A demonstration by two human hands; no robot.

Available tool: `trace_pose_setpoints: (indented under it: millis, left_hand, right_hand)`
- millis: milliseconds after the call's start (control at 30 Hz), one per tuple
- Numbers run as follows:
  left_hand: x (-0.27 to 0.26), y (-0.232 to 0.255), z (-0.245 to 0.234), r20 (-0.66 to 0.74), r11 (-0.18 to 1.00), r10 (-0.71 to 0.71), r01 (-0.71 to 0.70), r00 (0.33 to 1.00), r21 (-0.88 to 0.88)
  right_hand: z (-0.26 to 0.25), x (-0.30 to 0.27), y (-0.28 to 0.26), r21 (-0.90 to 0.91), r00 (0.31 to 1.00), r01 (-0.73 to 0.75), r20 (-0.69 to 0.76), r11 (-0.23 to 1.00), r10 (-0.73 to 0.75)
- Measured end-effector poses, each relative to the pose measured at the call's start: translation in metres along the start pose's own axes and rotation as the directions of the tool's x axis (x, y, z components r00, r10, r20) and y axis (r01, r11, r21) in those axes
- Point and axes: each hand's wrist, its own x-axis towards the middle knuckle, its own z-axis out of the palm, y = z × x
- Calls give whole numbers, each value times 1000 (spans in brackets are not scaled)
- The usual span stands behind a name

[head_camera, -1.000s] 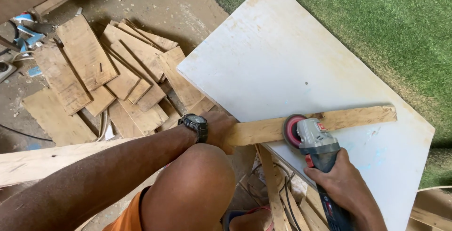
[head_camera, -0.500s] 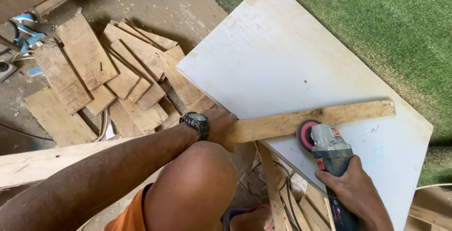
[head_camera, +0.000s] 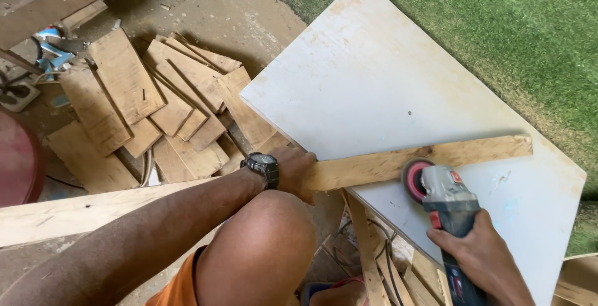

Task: The person uses an angle grinder with a sanding disc to smooth the surface of a long, thin wooden plank. They hold the plank with their left hand and move the grinder along its length, working on a white board placed on the ground.

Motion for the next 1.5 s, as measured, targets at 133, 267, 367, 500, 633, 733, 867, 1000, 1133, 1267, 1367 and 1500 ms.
trace_pose_setpoints:
  millis: [133,267,367,500,633,733,867,1000,1133,1267,1367,1500]
  left_hand:
    - [-12,0,-8,2,996,-67,67,998,-62]
    - [-6,-14,2,-84,995,-43,35,996,-95]
    - [4,-29,19,-239,999,37,-32,970,22]
    - [-1,-32,22,-367,989,116,-73,923,128]
    - [5,-32,29,-419,956,259,-168,870,241]
    - [-12,-23,10,-165,972,40,-77,985,-222]
    - [-21,-36,17,44,969,-72,81,996,-234]
    - [-32,-24,1,163,979,-80,109,983,-173]
    - [-31,14,-41,100,947,-48,77,994,-312]
    - [-36,64,-104,275,946,-95,173,957,-274]
    - [-28,88,-124,317,945,-151,231,936,-231]
    - [28,82,-85,200,990,-141,139,970,25]
  right_hand:
    - [-3,-11,17,96,987,120,-115,988,-109]
    - [-13,-16,31,365,995,30,-96,931,6]
    - [-18,-14,45,500,989,-3,-129,866,78]
    - [-21,7,77,641,982,-72,-87,764,165]
    - [-21,10,92,595,996,-14,-62,804,64]
    - [-27,-6,68,576,994,-68,-32,815,105]
    - [-26,-14,59,637,987,-54,-84,769,140]
    - [-38,-36,32,661,978,-56,-115,748,175]
    - [-28,-25,54,635,964,90,-248,767,93]
    - [-30,-18,61,533,960,101,-275,840,59]
    - [-37,-22,57,462,951,77,-300,883,73]
    - [-38,-38,49,422,957,76,-285,904,53]
